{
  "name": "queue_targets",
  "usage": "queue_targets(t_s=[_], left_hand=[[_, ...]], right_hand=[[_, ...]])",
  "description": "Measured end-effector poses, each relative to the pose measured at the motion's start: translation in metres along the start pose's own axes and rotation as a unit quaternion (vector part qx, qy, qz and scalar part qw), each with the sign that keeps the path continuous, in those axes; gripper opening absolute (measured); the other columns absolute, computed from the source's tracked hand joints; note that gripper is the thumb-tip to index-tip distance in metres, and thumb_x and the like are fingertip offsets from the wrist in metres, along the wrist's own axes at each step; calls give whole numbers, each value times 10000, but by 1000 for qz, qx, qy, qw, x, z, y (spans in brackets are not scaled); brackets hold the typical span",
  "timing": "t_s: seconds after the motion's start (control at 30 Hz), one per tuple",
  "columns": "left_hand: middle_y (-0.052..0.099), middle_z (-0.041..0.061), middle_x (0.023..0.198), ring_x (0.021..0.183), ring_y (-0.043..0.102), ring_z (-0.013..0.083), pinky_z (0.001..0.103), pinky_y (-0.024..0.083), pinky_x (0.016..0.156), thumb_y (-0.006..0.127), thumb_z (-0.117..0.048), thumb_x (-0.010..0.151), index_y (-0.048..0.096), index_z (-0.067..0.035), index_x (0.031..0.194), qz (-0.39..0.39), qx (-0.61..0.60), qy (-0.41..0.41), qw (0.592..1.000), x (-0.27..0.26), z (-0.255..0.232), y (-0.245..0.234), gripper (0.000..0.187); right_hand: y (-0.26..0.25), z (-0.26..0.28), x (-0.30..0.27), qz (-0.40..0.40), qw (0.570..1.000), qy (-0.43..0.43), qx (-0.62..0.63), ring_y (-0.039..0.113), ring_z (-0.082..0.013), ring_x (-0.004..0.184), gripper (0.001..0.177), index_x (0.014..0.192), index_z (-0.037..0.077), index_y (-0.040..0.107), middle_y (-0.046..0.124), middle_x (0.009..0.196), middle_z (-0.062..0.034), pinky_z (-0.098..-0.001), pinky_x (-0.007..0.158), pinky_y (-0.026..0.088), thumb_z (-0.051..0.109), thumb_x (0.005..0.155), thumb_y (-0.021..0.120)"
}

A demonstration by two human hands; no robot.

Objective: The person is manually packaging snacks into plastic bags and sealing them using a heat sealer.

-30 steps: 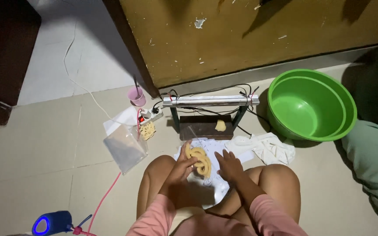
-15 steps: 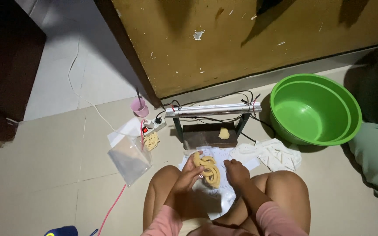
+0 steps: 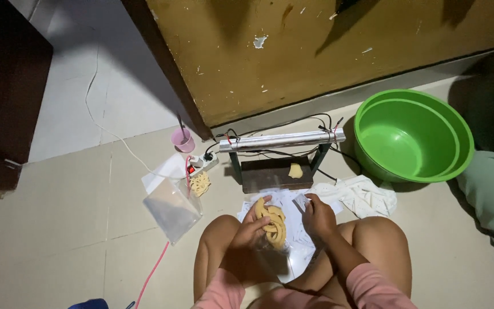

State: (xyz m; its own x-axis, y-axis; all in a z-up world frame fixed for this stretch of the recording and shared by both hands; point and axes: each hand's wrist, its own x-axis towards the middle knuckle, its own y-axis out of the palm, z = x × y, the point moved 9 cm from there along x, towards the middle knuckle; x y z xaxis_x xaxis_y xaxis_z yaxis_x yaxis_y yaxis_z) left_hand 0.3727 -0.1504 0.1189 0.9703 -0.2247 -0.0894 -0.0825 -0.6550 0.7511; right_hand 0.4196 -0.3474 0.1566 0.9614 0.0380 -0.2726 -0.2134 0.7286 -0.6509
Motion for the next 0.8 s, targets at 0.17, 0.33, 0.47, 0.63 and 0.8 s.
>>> queue_targets(t_s=[0.17, 0.33, 0.47, 0.63, 0.8], left_hand=[[574, 211, 1345, 1119, 661, 247, 428, 578, 969, 725, -63, 905, 263, -38, 1600, 11, 31, -24, 999, 0, -3, 6, 836], [610, 239, 1314, 1123, 673, 281, 465, 574, 977, 792, 10, 845, 280, -44, 1597, 24, 61, -8, 998, 4, 16, -14, 912], [630, 240, 1294, 1100, 675, 278, 457, 581, 965, 797, 50, 821, 311, -31, 1586, 22, 70, 11, 997, 5, 17, -17, 910], [602, 241, 1322, 1061, 656, 261, 436, 604, 913, 858, 32, 763, 288, 4, 1578, 57, 132, -19, 989, -4, 13, 15, 995], [534, 88, 1278, 1141, 565, 196, 285, 505, 947, 825, -114, 754, 335, -106, 1549, 63, 217, -195, 955, -40, 30, 73, 935]], right_hand=[[28, -34, 24, 2, 1000, -26, -1, 728, -357, 1035, 216, 1103, 201, 717, 772, 999, -139, -461, 899, 580, 177, 1029, 515], [32, -27, 20, 19, 994, -98, 39, 696, -387, 1079, 195, 1012, 104, 752, 739, 1067, -166, -500, 953, 553, 70, 980, 562], [33, -46, 34, 5, 987, -118, 110, 697, -342, 1025, 274, 1049, 121, 807, 708, 1044, -148, -468, 940, 557, 5, 973, 570], [-21, -31, 24, -114, 952, -159, 236, 693, -324, 904, 183, 1130, 81, 796, 705, 973, -215, -484, 822, 568, 98, 994, 675], [-54, -58, 1, -137, 943, -118, 278, 638, -146, 933, 204, 1064, 88, 776, 739, 1016, -25, -267, 831, 509, 75, 930, 623]])
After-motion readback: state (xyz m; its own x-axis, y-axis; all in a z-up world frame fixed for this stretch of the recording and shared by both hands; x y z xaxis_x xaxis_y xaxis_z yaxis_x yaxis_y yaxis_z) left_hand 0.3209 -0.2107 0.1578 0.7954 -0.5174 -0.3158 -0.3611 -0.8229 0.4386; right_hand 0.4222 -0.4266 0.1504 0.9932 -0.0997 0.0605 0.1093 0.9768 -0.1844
